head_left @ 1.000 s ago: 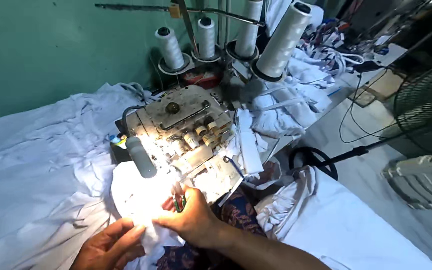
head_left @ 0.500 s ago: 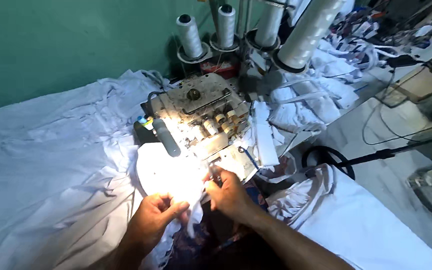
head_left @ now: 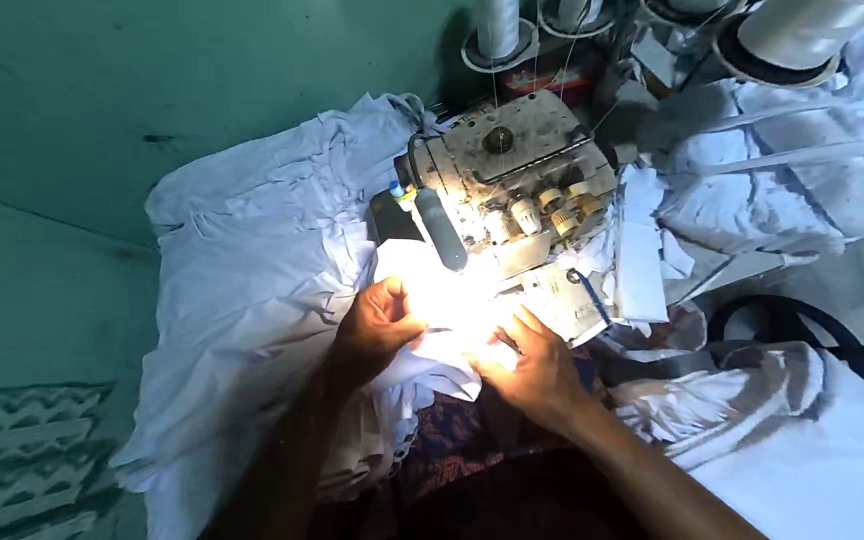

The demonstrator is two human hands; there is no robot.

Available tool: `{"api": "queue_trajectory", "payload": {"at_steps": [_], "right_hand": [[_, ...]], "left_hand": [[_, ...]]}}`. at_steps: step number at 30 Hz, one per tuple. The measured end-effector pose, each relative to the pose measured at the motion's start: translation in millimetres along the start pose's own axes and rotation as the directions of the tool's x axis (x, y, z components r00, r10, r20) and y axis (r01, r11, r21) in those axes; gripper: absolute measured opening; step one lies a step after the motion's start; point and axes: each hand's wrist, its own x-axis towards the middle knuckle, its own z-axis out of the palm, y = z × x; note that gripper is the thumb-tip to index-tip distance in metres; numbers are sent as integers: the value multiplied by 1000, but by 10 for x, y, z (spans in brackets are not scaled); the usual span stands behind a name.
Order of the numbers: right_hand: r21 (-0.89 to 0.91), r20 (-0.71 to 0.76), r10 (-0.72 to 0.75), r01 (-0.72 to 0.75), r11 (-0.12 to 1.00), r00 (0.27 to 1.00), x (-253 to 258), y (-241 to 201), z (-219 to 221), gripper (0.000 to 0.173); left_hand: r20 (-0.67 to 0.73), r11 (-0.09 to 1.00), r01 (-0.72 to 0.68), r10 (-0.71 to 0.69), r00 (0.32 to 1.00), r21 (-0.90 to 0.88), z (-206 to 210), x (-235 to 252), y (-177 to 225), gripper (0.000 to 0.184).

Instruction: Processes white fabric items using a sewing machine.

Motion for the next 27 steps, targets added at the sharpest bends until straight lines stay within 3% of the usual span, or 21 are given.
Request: {"api": "queue_trajectory", "payload": {"at_steps": [2, 4, 7, 11, 15, 18, 22, 27], "right_hand": [[56, -43, 32, -30, 998, 999, 13, 98, 16, 22], [164, -60, 71, -60, 985, 996, 37, 184, 8, 18], [295, -41, 160, -141, 945, 986, 56, 227, -10, 11], [351, -47, 220, -190, 917, 974, 41, 270, 51, 9], [250, -57, 288, -266, 931, 956, 32, 341, 125, 14], [307, -41, 329, -301, 903, 943, 28, 298, 106, 9], [443, -35, 329, -280, 851, 944, 25, 214, 58, 3], [262, 53, 362, -363, 894, 931, 170, 258, 62, 31]], "left_hand": [[-15, 940, -24, 31, 999, 341, -52, 84, 120, 20], [5, 849, -80, 91, 996, 522, -125, 142, 151, 18], [35, 830, -134, 137, 990, 541, -213, 188, 153, 10], [-51, 824, -51, 97, 994, 564, -227, 207, 139, 10], [-161, 716, 47, 92, 983, 696, -158, 230, 111, 13], [-197, 637, 90, 99, 975, 766, -98, 235, 135, 13], [-154, 657, 26, 139, 978, 753, -73, 248, 147, 9], [-115, 565, -43, 241, 964, 824, 63, 314, 61, 9]]}}
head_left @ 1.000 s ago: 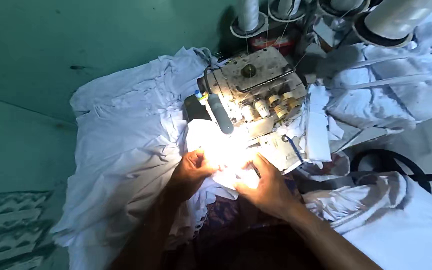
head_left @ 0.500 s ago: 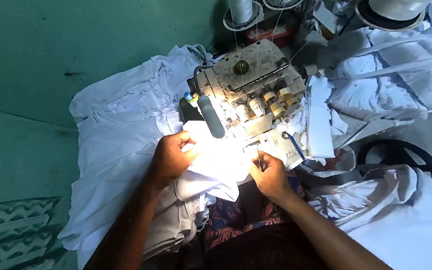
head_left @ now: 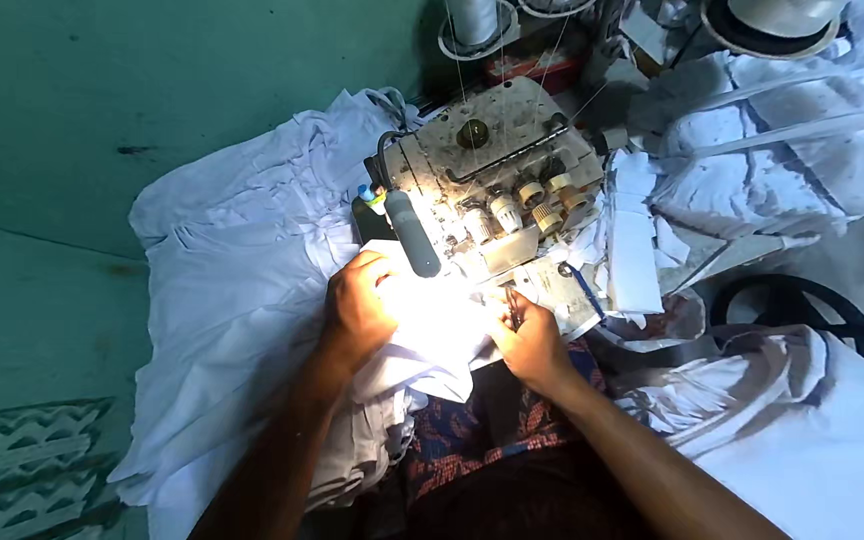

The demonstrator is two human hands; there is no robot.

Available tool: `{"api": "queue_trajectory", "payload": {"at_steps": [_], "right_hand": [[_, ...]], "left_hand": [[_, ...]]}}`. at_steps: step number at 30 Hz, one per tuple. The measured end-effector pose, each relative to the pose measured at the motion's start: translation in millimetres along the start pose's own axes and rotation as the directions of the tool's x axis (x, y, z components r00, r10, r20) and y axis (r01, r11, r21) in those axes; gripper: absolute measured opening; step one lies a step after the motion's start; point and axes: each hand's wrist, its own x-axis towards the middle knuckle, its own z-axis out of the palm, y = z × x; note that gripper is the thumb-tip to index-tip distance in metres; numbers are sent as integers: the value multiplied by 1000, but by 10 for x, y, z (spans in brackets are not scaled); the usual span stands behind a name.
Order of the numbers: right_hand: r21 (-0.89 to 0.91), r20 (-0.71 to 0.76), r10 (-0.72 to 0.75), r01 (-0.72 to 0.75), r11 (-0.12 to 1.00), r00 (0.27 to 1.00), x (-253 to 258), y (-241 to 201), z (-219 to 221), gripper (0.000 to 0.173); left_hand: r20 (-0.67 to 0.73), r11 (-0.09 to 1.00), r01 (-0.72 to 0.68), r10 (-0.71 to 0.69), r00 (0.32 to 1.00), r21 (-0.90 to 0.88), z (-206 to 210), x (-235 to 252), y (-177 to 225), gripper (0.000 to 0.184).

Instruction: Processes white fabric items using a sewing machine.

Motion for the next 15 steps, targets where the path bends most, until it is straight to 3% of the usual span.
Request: {"api": "queue_trajectory", "payload": {"at_steps": [5, 10, 15], "right_hand": [[-270, 84, -182, 199, 942, 980, -42, 86, -104, 24], [13, 107, -14, 13, 1000, 994, -93, -117, -118, 20], [217, 106, 61, -83, 973, 992, -46, -223, 23, 13]], "left_hand": [[-96, 998, -27, 33, 995, 59, 148, -44, -19, 11], [-131, 992, -91, 79, 988, -88, 168, 125, 11, 21], [-162, 985, -103, 81, 983, -136, 217, 242, -23, 17]]}}
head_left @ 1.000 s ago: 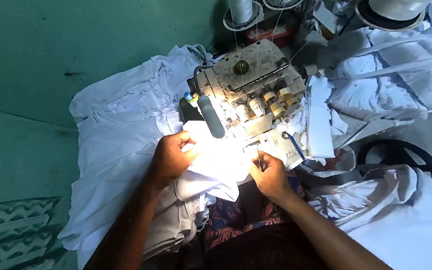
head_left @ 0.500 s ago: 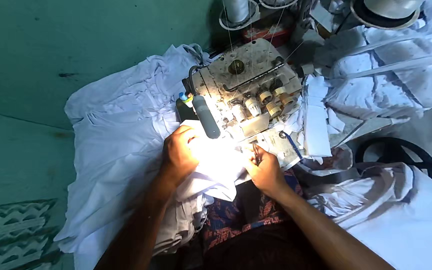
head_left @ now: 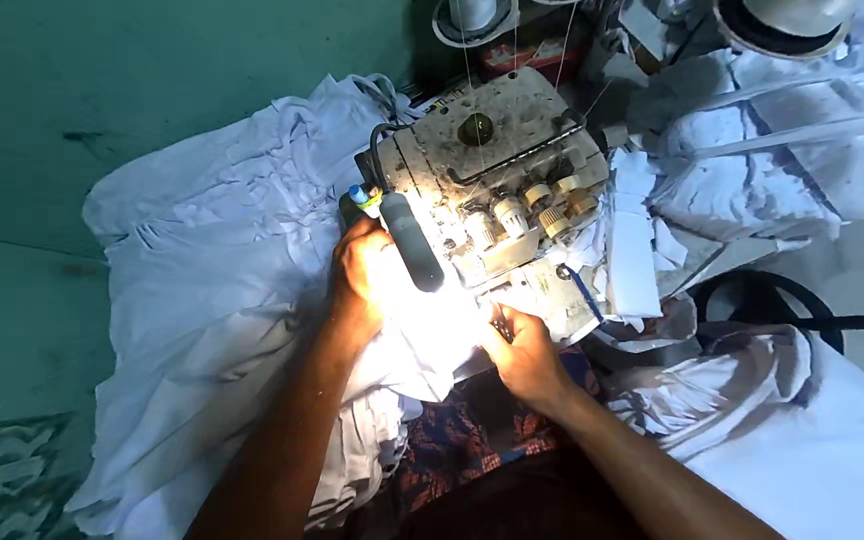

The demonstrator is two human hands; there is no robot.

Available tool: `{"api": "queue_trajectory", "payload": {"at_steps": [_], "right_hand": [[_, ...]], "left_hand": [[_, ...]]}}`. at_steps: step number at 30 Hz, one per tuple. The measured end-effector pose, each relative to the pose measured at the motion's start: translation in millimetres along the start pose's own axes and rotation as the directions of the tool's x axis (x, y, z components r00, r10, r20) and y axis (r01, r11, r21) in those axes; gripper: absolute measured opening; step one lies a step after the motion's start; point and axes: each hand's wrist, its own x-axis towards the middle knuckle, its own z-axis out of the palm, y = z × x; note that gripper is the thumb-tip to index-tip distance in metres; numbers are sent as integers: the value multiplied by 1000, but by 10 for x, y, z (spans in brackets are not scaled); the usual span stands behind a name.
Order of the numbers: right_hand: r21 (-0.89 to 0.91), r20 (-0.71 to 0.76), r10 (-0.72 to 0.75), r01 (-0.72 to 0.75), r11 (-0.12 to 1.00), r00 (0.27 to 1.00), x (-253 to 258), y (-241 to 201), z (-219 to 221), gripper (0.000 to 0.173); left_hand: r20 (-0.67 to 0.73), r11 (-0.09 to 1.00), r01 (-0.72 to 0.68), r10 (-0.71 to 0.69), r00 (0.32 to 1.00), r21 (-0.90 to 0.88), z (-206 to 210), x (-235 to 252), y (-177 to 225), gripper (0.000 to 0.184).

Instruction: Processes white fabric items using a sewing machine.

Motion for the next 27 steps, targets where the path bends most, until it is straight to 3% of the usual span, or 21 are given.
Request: {"api": "queue_trajectory", "payload": {"at_steps": [6, 8, 10, 12, 14, 16, 18, 20, 23, 25, 27], "right_hand": [[12, -130, -10, 12, 1000, 991, 82, 12, 175, 14], [-43, -164, -36, 29, 999, 986, 137, 30, 194, 15], [-137, -198, -95, 69, 988, 976, 163, 17, 190, 12], [-207, -245, -202, 152, 966, 948, 150, 8, 200, 5], [-208, -240, -324, 277, 938, 915, 125, -34, 204, 12], [-166, -151, -391, 367, 915, 908, 92, -126, 178, 17], [-47, -4, -314, 313, 948, 949, 55, -266, 130, 30], [145, 135, -173, 153, 978, 976, 24, -379, 95, 38], [351, 294, -57, -52, 935, 954, -85, -497, 38, 46], [373, 337, -75, -60, 926, 938, -209, -543, -5, 49], [347, 323, -106, -13, 938, 940, -337, -545, -44, 48]], "left_hand": [[51, 999, 22, -24, 998, 42, -130, 26, -27, 21], [77, 995, 99, -101, 992, 22, -241, 25, 13, 21], [153, 960, 254, -235, 960, -121, -341, -33, 77, 28], [328, 786, 488, -379, 865, -379, -404, -148, 147, 33], [468, 576, 632, -427, 774, -519, -443, -286, 227, 16], [546, 427, 680, -405, 733, -596, -475, -436, 298, 3], [550, 360, 667, -381, 743, -652, -491, -575, 403, 10], [483, 399, 602, -363, 797, -692, -492, -695, 531, 16], [257, 618, 377, -278, 926, -690, -465, -825, 701, 15], [153, 693, 270, -227, 962, -669, -473, -887, 798, 14], [135, 707, 269, -241, 961, -654, -451, -965, 860, 16]]}}
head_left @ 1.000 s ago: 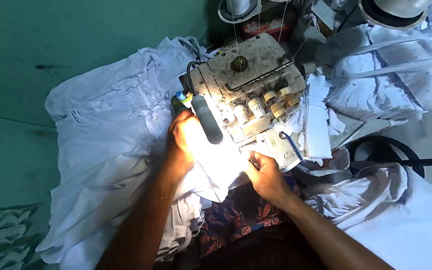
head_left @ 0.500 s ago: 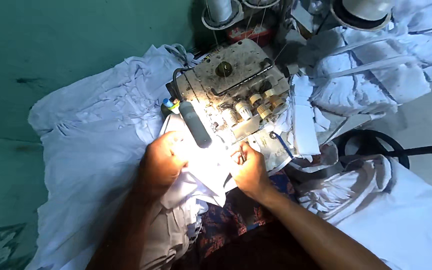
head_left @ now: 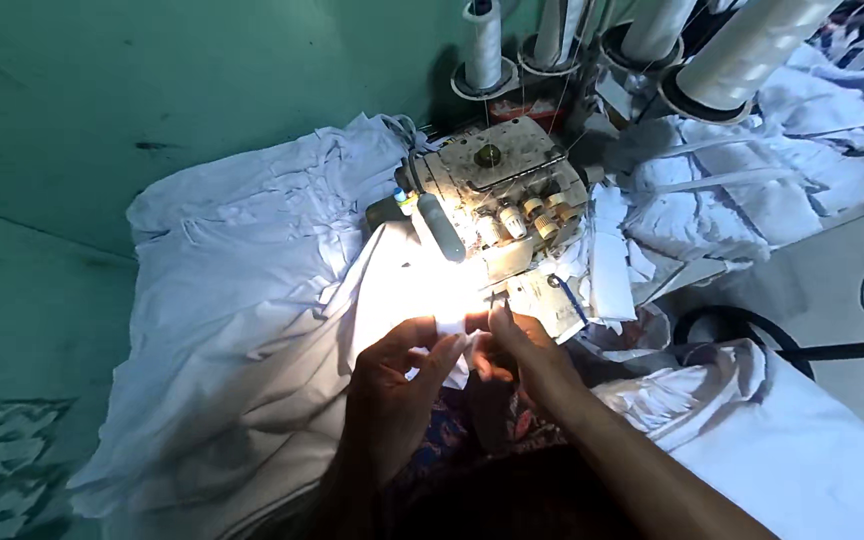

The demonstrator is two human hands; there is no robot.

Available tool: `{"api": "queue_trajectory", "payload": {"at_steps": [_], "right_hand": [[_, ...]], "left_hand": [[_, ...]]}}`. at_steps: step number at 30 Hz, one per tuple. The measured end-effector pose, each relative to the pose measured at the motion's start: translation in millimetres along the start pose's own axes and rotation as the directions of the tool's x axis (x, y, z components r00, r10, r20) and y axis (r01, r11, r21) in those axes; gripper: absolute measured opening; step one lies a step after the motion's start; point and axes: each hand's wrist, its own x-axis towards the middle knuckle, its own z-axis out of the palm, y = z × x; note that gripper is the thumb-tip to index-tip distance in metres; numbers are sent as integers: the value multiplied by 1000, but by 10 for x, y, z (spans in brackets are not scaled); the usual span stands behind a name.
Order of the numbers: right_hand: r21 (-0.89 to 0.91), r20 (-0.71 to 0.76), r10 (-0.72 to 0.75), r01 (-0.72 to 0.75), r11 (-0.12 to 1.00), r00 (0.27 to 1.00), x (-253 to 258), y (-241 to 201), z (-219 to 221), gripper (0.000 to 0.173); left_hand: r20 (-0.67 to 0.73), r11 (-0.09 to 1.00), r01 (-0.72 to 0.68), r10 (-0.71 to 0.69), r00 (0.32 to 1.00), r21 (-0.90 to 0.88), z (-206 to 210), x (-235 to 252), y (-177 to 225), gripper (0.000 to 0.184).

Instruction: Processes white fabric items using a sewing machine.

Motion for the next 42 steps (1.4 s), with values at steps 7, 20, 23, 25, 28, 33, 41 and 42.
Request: {"api": "queue_trajectory", "payload": {"at_steps": [7, 20, 23, 25, 28, 33, 41, 42], "right_hand": [[-73, -150, 164, -176, 982, 975, -264, 228, -62, 27], [-120, -318, 235, -285, 951, 918, 122, 298, -54, 22], [-13, -349, 202, -220, 975, 915, 111, 282, -25, 19], [2, -372, 112, -120, 993, 921, 82, 279, -6, 16], [135, -328, 191, -155, 979, 925, 6, 208, 24, 13], [238, -128, 372, -335, 912, 919, -218, 186, -77, 20], [-297, 29, -290, 285, 912, 957, -381, -107, -22, 21], [-319, 56, -360, 358, 877, 931, -403, -156, -16, 21]], "left_hand": [[54, 903, 354, -352, 935, -244, 215, -312, -306, 29], [-87, 964, -5, 29, 996, 265, 428, -604, -562, 26], [-87, 938, -58, 93, 992, 342, 436, -626, -602, 27], [-81, 913, -99, 143, 986, 396, 443, -629, -630, 29], [-57, 886, -143, 187, 981, 442, 443, -618, -646, 28], [-52, 997, 70, -69, 996, 11, 395, -574, -565, 23], [41, 845, 58, -43, 998, -532, 248, -259, -274, 14], [-5, 913, -96, 102, 995, -396, 235, -254, -231, 15]]}}
